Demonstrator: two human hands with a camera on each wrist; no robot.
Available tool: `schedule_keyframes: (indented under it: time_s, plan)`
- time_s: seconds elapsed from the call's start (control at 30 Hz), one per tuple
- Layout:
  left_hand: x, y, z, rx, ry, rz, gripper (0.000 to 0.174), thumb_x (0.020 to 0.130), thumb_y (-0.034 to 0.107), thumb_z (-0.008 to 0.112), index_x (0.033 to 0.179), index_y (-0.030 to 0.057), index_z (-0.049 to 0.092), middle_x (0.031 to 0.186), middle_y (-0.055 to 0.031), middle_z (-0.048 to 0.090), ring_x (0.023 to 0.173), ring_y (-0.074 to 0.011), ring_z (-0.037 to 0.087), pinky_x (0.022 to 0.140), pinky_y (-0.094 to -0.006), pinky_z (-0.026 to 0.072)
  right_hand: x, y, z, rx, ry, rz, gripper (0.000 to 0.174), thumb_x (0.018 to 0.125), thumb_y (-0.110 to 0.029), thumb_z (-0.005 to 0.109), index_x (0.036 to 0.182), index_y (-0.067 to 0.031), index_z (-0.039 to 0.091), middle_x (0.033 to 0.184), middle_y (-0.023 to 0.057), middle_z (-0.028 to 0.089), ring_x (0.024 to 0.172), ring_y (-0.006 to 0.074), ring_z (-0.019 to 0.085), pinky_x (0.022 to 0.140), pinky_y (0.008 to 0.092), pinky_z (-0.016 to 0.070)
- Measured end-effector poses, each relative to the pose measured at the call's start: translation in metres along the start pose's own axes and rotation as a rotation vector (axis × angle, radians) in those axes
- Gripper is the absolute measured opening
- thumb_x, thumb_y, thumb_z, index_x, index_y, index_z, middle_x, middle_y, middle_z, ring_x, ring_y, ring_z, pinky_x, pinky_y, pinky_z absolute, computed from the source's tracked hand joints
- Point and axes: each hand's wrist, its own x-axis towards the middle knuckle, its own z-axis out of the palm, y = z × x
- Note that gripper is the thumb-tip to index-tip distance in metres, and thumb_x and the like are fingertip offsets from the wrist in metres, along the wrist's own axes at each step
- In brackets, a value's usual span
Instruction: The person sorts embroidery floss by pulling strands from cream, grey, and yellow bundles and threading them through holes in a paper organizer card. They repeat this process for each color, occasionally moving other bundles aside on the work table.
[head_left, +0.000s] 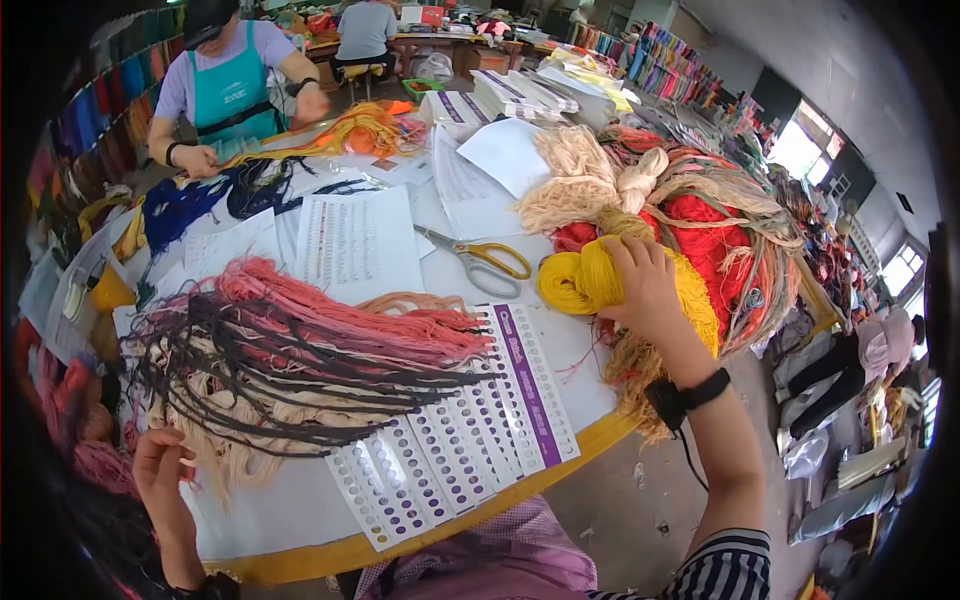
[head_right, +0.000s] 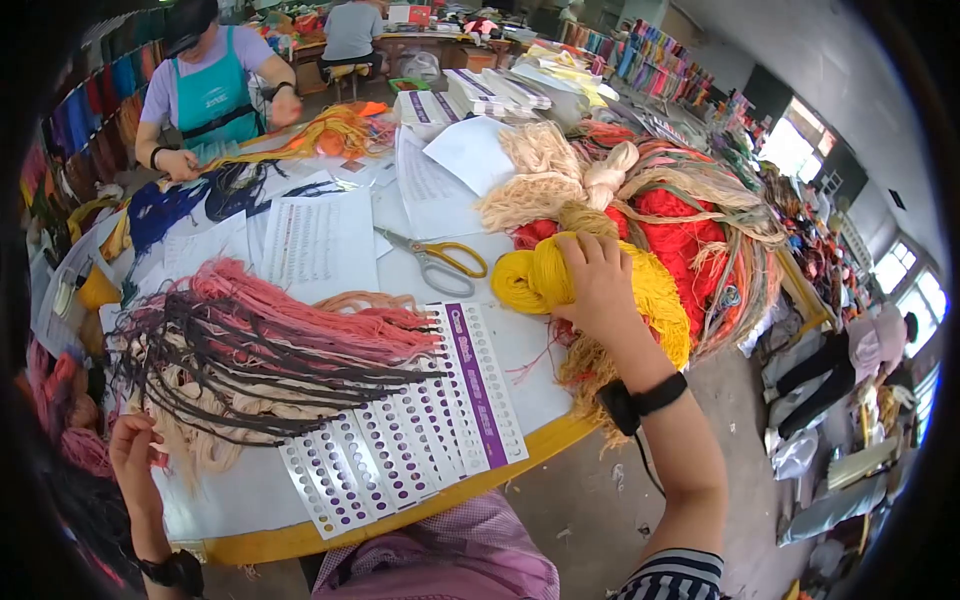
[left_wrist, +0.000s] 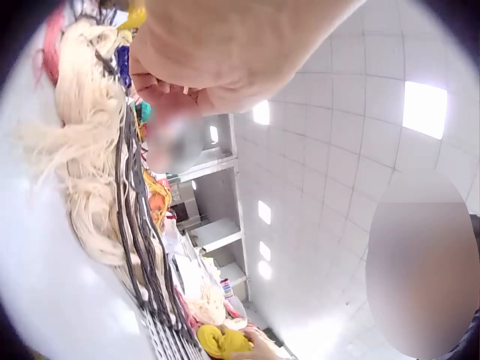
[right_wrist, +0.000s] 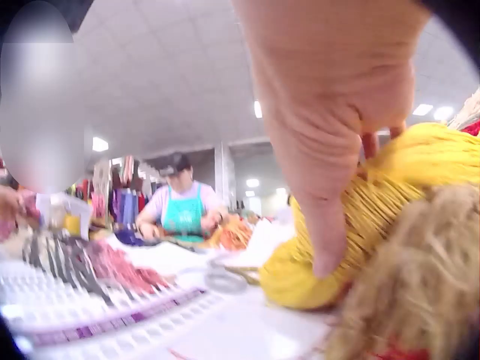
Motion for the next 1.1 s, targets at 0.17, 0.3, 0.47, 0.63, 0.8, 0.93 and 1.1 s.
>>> schedule_keyframes:
  time_s: [0.17,0.3,0.47,0.63,0.8,0.93,1.1]
  plan:
    - [-0.018,0.013,0.008,-0.002,-0.054,0.074,0.005,0.085,0.004,0.054,0.085,0.0073,0.058,0.092,-0.0016,0.059,0.072,-0.0083,0.057,0.060,-0.0196,0.0368,-0.008,0.038,0.008,0.136,0.138,0.259,0.060,0.062,-0.017,0.074,0.116,-0.0041,0.050,0.104,0.0170,0.058,0.096,0.0355,0.055,0.087,0.0415,0.0436]
    - [-0.037,0.033,0.019,-0.054,-0.120,0.048,0.010,0.084,0.000,0.053,0.088,0.0058,0.059,0.093,-0.0028,0.061,0.074,-0.0088,0.058,0.061,-0.0204,0.0388,-0.043,0.053,-0.050,0.030,0.502,0.354,0.051,0.070,-0.013,0.069,0.113,0.0022,0.047,0.101,0.0183,0.055,0.092,0.0292,0.055,0.086,0.0379,0.0428]
    - [-0.073,0.050,0.078,-0.166,-0.586,-0.028,0.014,0.091,-0.001,0.050,0.100,-0.0006,0.061,0.098,-0.0083,0.063,0.083,-0.0130,0.061,0.076,-0.0264,0.0497,-0.095,-0.038,-0.131,0.473,0.618,0.454,0.032,0.080,-0.005,0.062,0.106,-0.0010,0.045,0.095,0.0051,0.048,0.090,0.0148,0.046,0.086,0.0269,0.0385]
    - [-0.126,0.065,0.173,-0.481,-1.184,-0.007,0.049,0.091,0.010,0.058,0.133,0.0001,0.036,0.129,-0.0126,0.049,0.117,-0.0197,0.051,0.096,-0.0319,0.0443,-0.128,-0.134,-0.120,0.722,0.279,0.333,0.043,0.073,-0.001,0.068,0.106,-0.0038,0.042,0.098,0.0061,0.047,0.092,0.0138,0.047,0.086,0.0281,0.0396]
    - [-0.141,0.038,0.206,-0.553,-1.052,-0.241,0.068,0.085,0.009,0.066,0.139,0.0027,0.025,0.133,-0.0105,0.045,0.125,-0.0186,0.043,0.105,-0.0320,0.0358,-0.114,-0.177,-0.111,1.138,-0.240,0.147,0.048,0.068,-0.007,0.078,0.108,-0.0030,0.052,0.094,0.0099,0.052,0.085,0.0232,0.051,0.076,0.0310,0.0429]
    - [-0.122,0.024,0.195,-0.571,-0.786,-0.387,0.064,0.081,0.002,0.066,0.135,0.0023,0.032,0.128,-0.0068,0.048,0.116,-0.0150,0.049,0.097,-0.0289,0.0413,-0.109,-0.169,-0.096,1.214,-0.413,-0.111,0.045,0.069,-0.007,0.078,0.110,-0.0063,0.061,0.104,0.0110,0.058,0.103,0.0290,0.051,0.085,0.0375,0.0429]
    - [-0.109,0.037,0.175,-0.608,-0.719,-0.601,0.056,0.081,0.008,0.066,0.130,0.0033,0.040,0.113,-0.0045,0.056,0.099,-0.0110,0.055,0.088,-0.0250,0.0443,-0.083,-0.183,-0.102,0.961,-0.167,-0.051,0.054,0.067,-0.008,0.079,0.116,-0.0060,0.056,0.115,0.0155,0.055,0.111,0.0325,0.051,0.092,0.0392,0.0427]
